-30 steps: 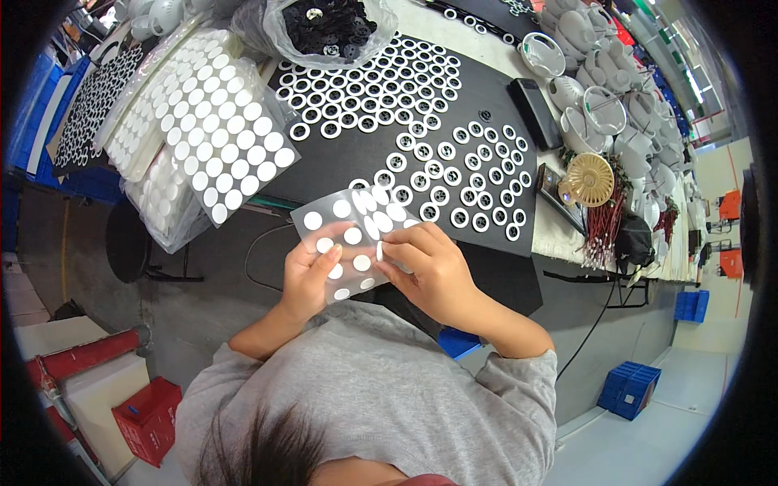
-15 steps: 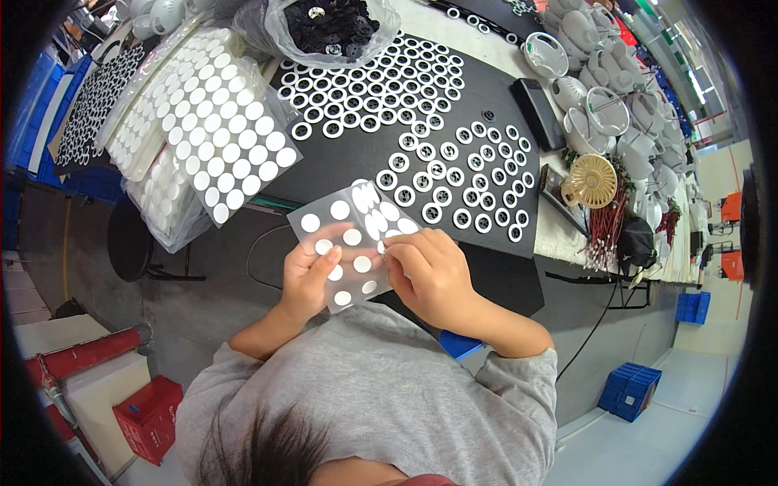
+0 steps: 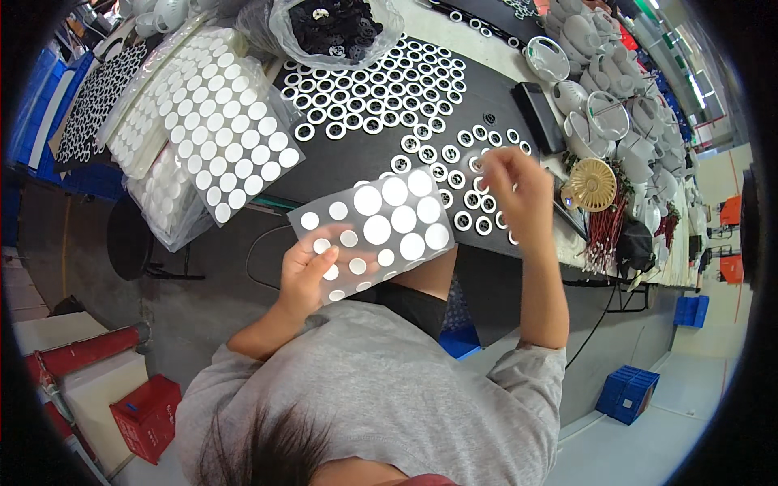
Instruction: The person sits at a workbench and repeatedly peels white circular stickers from a sheet to place them onto black circular components. They then pick up black components from a plastic bag and arrange them in rows on the table. The person continues to organize the components into neat lines.
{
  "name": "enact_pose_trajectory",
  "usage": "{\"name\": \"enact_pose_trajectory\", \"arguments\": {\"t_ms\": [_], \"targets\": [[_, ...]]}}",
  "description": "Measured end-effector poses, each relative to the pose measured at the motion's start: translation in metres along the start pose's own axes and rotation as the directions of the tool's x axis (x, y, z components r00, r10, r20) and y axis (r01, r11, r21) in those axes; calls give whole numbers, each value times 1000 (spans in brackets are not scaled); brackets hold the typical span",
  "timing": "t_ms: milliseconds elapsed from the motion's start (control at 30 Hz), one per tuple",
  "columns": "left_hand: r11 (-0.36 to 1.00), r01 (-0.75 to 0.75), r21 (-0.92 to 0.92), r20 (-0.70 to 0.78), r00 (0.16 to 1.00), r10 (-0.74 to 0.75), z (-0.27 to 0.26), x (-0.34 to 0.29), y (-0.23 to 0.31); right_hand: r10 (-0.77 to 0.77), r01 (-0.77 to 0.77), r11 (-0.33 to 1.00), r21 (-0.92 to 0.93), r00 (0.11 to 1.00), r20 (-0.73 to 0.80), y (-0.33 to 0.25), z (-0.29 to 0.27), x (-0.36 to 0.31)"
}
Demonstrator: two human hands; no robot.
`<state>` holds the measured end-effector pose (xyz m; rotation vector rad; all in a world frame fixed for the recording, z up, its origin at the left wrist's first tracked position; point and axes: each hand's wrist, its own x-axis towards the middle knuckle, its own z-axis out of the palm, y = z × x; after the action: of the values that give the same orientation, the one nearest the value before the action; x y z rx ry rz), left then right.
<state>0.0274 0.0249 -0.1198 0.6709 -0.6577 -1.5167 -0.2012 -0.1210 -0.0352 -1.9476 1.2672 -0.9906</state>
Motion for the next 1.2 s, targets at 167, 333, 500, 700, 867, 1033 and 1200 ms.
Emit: {"name": "enact_pose_trajectory", "arguments": {"t_ms": [167,333,500,700,867,1033,1200], "targets": [[970,158,182,65,983,-173,-4,-5,3,136,-157,973,-168,982,-134,84,-28,56],[942,204,266,130,961,-245,0,-8,7,137,-156,943,-294,987,-84,131,-29,87],[931,232,281,163,945,-285,2,-8,9,207,-227,941,-249,973,-107,151,-20,101],[932,246,267,178,938,-299,-1,-8,4,198,-230,930,-286,971,-137,153,-16,105],[918,245,312,189,931,-313,2,-6,4,169,-205,924,-324,976,-135,168,-17,111],[915,241,324,219,922,-320,5,-4,7,158,-200,907,-370,977,-142,171,-16,113],[917,241,319,212,924,-317,4,-5,6,188,-227,893,-388,973,-136,164,-14,113]]}}
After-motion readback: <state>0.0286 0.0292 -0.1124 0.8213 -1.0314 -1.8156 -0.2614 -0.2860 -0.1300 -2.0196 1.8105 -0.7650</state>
